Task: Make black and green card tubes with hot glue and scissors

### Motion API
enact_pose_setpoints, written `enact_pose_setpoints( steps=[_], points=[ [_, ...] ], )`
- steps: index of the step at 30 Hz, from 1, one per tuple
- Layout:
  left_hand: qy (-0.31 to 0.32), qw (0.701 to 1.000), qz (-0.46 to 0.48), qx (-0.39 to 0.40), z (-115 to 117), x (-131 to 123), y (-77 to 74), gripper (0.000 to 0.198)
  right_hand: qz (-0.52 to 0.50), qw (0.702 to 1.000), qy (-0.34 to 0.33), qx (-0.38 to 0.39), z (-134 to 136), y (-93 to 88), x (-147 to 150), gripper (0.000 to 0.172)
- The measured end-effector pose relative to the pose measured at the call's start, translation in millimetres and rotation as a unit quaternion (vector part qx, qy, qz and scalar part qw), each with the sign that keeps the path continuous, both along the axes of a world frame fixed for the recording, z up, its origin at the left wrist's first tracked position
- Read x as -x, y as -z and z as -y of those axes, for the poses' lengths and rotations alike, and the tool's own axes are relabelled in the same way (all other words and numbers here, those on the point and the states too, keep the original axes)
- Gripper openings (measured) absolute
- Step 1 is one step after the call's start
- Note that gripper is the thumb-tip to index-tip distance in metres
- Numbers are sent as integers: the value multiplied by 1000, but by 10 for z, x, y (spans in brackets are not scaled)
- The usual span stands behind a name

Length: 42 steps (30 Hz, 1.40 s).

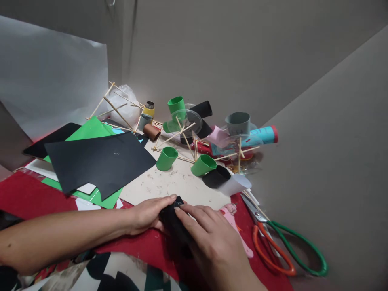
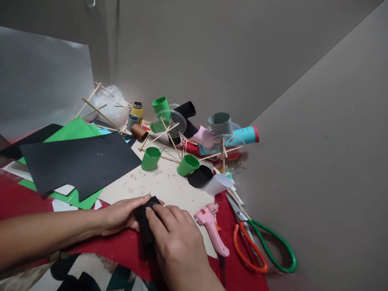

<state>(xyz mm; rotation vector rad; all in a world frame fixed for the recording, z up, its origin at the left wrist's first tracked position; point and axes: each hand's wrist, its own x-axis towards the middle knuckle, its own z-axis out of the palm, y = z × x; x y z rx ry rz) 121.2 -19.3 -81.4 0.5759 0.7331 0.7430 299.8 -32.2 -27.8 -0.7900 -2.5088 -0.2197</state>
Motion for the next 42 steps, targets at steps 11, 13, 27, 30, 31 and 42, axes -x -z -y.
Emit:
enact_pose_setpoints(
  steps=[11,13,27,30,31,42],
  points=[
    [33,998,38,-36,14,49,-93,70,-75,995,7,66,-7,78,-65,45],
    [18,997,61,-47,24,35,-92,68,-92,993,2,74,-9,112,-59,44],
    [-1,999,44,-20,88,-21,-29,64,-72,993,4,94,13,131,22,55],
    [-3,999,43,-5,94,-28,-9,67,-74,993,-3,88,15,187,33,56],
    [-4,999,44,0,94,-29,-4,67,-76,993,-4,89,12,208,34,56],
    [15,998,55,22,-3,-32,-4,64,-9,993,-6,122,19,50,7,71]
  ],
)
